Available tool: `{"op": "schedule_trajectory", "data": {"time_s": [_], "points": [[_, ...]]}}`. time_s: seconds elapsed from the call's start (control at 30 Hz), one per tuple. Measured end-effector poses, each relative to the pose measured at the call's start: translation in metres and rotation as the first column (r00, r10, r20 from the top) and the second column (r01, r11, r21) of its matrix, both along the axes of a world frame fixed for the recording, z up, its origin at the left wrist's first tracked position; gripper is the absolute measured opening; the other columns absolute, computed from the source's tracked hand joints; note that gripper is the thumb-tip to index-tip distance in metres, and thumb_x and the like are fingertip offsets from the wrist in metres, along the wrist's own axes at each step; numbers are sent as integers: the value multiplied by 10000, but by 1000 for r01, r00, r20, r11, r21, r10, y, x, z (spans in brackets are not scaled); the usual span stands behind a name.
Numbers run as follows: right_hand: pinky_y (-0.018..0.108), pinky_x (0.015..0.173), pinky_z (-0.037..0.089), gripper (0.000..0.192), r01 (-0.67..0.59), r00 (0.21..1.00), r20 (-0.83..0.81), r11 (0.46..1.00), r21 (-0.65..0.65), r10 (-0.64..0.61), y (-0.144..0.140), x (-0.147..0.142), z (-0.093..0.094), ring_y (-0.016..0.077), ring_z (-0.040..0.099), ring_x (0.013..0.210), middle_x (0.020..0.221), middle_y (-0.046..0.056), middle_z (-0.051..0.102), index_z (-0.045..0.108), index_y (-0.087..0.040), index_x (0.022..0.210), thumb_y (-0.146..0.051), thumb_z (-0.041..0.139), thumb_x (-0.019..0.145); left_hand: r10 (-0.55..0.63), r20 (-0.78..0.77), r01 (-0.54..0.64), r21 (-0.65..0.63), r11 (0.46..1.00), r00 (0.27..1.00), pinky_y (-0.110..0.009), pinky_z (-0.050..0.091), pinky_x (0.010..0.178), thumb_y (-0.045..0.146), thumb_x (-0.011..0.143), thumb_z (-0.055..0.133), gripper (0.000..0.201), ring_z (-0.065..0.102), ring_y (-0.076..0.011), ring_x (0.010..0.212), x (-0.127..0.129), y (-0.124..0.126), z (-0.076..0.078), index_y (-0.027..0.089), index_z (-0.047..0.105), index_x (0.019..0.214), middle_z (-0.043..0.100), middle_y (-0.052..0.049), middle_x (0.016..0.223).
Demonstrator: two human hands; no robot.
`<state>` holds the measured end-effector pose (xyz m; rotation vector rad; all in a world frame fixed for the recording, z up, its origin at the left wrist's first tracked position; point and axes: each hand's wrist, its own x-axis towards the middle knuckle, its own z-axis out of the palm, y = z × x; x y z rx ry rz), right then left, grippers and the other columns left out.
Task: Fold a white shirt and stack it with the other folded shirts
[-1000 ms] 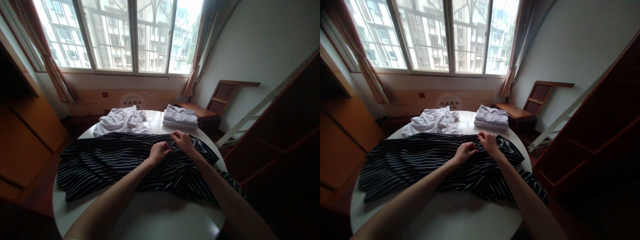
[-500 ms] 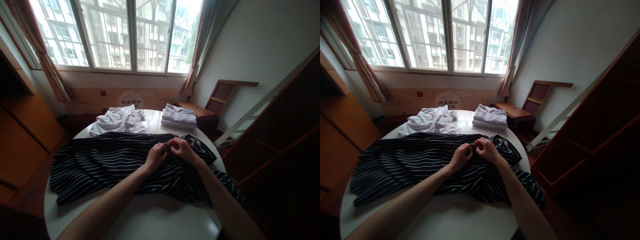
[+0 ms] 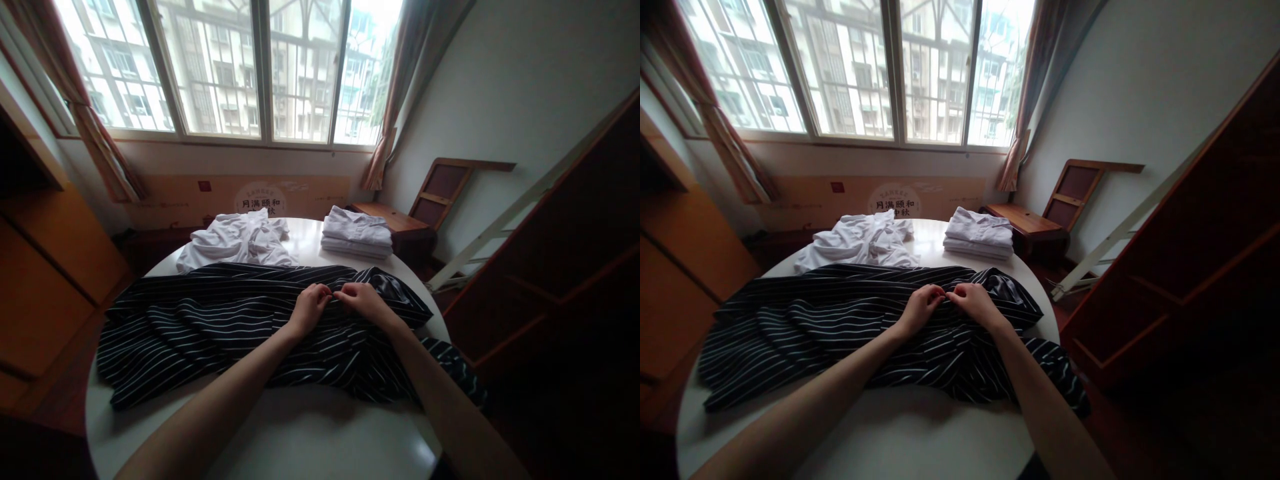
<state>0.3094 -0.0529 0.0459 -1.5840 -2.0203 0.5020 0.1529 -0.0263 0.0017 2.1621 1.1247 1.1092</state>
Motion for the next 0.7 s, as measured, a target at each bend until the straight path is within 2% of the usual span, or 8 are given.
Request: {"op": "schedule_trajectory", "data": {"time_s": [0.1, 0.23, 0.4, 0.57, 0.7], "points": [[239, 529, 364, 260, 100, 995, 10, 995, 19, -100, 2, -3, -4, 143, 547, 516, 486, 0, 594, 587, -178, 538, -360, 551, 720, -4, -76, 3, -14, 1000, 997, -254, 424, 663, 190, 737, 567, 77, 536, -132, 663, 1, 5, -2, 183, 634, 775, 583, -11, 725], [246, 512, 348, 354, 182, 983, 33, 982, 43, -183, 3, -9, -7, 146, 541, 507, 471, 12, 591, 566, -184, 478, -420, 518, 737, 4, -117, -10, -52, 999, 993, -274, 429, 679, 213, 691, 626, 156, 549, -149, 693, 1, 7, -2, 187, 649, 843, 591, -16, 744], [245, 540, 368, 184, 236, 970, 37, 969, 76, -240, 2, -14, -6, 159, 573, 574, 551, 12, 625, 598, -194, 526, -335, 593, 643, 14, -124, -22, -65, 998, 992, -275, 429, 682, 199, 678, 623, 57, 555, -152, 728, 1, 5, -1, 183, 630, 732, 596, -16, 773], [250, 573, 392, 53, 269, 963, -49, 961, 72, -266, 2, -17, -11, 155, 563, 600, 603, -1, 612, 562, -191, 606, -230, 594, 587, 29, 13, -28, -96, 995, 999, -271, 425, 662, 215, 677, 622, 52, 556, -144, 678, 0, 6, -1, 175, 592, 665, 610, -3, 694], [261, 601, 418, 176, 322, 927, -227, 944, 78, -298, 6, -19, -17, 151, 555, 619, 661, -1, 598, 529, -184, 717, -197, 603, 558, 44, 220, -7, -166, 986, 974, -254, 428, 623, 254, 671, 627, 98, 553, -131, 626, -1, 7, 4, 162, 594, 662, 612, -2, 649]]}}
